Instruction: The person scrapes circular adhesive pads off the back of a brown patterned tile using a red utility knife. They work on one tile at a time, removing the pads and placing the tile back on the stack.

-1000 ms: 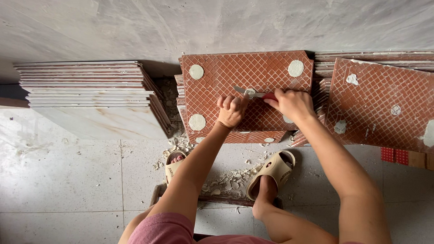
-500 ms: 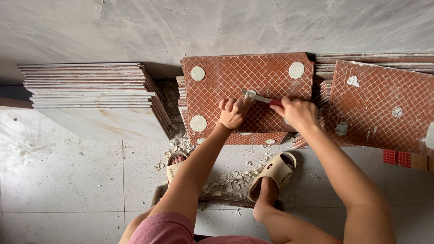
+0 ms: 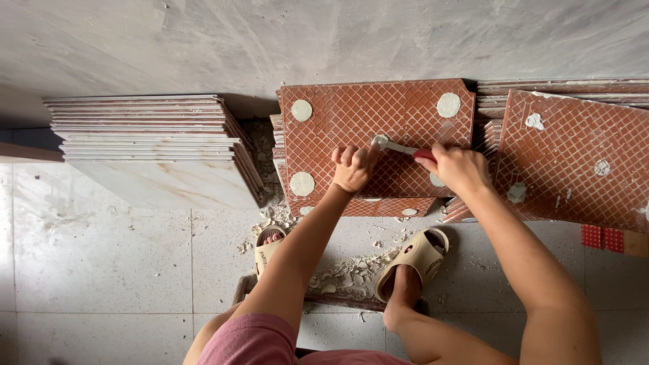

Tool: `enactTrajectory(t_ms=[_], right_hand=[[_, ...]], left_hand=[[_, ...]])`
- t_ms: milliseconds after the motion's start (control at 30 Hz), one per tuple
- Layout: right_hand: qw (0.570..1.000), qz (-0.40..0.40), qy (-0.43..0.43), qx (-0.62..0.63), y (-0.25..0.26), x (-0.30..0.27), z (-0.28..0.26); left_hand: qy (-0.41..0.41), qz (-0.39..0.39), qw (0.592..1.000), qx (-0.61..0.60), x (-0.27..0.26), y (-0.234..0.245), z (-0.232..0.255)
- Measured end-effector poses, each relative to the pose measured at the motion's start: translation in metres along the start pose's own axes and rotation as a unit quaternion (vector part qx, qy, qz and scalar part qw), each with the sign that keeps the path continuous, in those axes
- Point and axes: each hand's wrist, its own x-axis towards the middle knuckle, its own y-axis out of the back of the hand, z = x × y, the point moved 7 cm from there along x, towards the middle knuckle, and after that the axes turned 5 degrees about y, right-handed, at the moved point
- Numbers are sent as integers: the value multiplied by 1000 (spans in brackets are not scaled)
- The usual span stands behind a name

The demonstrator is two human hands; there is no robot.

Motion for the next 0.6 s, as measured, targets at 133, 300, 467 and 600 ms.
enactTrajectory(t_ms=[133, 300, 467, 600], right_hand=[[1000, -6, 11, -18, 2, 26, -14], [1000, -15, 8, -12, 6, 5, -8], [1000, -7, -13, -9, 5, -14, 1], [999, -18, -1, -34, 6, 6, -7]], left_hand=[[-1, -13, 999, 29, -6, -8, -3], [13, 2, 999, 41, -1, -4, -7], [1, -26, 1000, 18, 2, 1, -1], [-12, 4, 1000, 2, 4, 6, 3]])
